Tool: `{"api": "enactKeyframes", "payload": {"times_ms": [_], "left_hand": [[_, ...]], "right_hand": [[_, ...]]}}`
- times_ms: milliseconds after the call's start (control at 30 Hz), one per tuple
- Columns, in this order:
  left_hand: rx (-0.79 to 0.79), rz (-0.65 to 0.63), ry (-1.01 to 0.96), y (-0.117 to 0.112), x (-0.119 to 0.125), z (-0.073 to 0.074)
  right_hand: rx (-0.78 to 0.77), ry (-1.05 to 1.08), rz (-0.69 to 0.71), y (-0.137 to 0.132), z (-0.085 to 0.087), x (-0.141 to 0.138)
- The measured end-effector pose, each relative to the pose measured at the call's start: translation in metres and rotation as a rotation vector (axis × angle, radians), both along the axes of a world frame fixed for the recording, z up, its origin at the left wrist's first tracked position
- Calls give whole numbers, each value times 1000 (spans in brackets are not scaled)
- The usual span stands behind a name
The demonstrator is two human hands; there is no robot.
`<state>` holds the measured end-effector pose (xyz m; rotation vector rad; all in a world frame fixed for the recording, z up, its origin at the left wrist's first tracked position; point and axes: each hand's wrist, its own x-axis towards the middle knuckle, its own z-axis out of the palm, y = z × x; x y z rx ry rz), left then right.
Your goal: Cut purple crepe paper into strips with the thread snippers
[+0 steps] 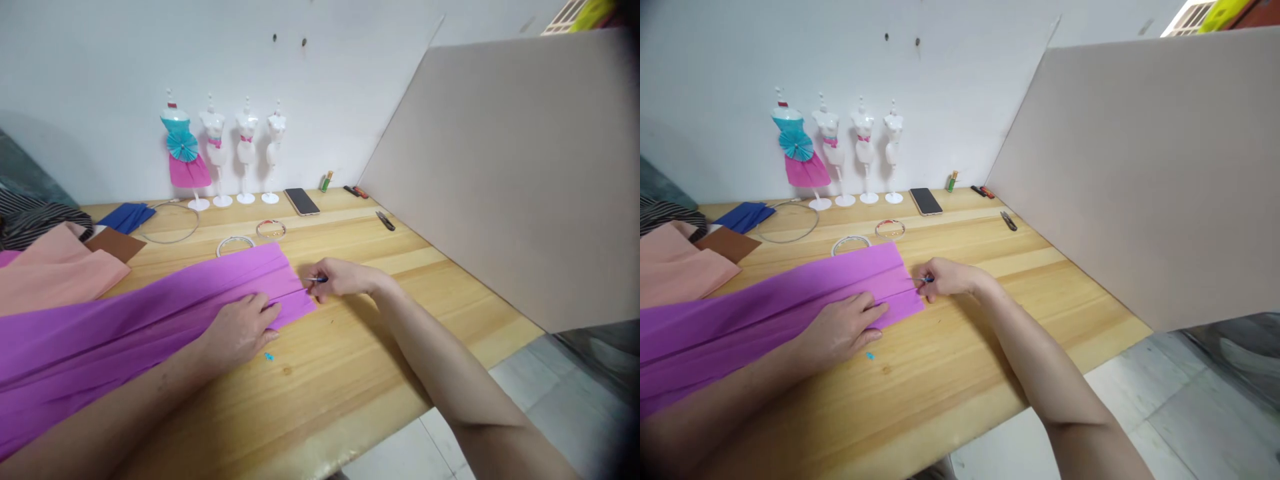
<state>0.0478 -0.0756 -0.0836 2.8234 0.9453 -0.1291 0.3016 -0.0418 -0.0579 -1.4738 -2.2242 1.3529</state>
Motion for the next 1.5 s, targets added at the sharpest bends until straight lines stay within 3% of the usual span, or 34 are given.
{"api": "enactKeyframes", "payload": {"times_ms": [100, 167, 300, 400, 567, 733, 833, 1033, 1333, 1500], "left_hand": [[-18, -9, 2, 1, 1, 1], [-19, -12, -2, 1, 0, 0], [-8, -15, -16, 2, -1, -2], [-1, -6, -27, 1, -1, -2], [-7, -9, -20, 1, -1, -1], [-29, 11, -50, 1, -2, -2], [-77, 46, -73, 1, -3, -1], [-107, 104, -139, 1, -3, 1], [-47, 118, -47, 0, -5, 7], [-11, 186, 35, 8, -17, 20]], "right_hand": [[157, 64, -224, -4, 8, 1], [175, 172, -259, -7, 8, -5], [1, 231, -40, -7, -6, -22], [-12, 189, -57, -2, -18, -25], [134, 220, -44, -3, -14, -18], [292, 33, 287, -17, -3, -28], [437, -107, 370, -23, -2, -35], [524, -226, 330, -24, -1, -36], [436, -148, 157, -16, -9, -33], [403, -50, 98, -12, -8, -30]]}}
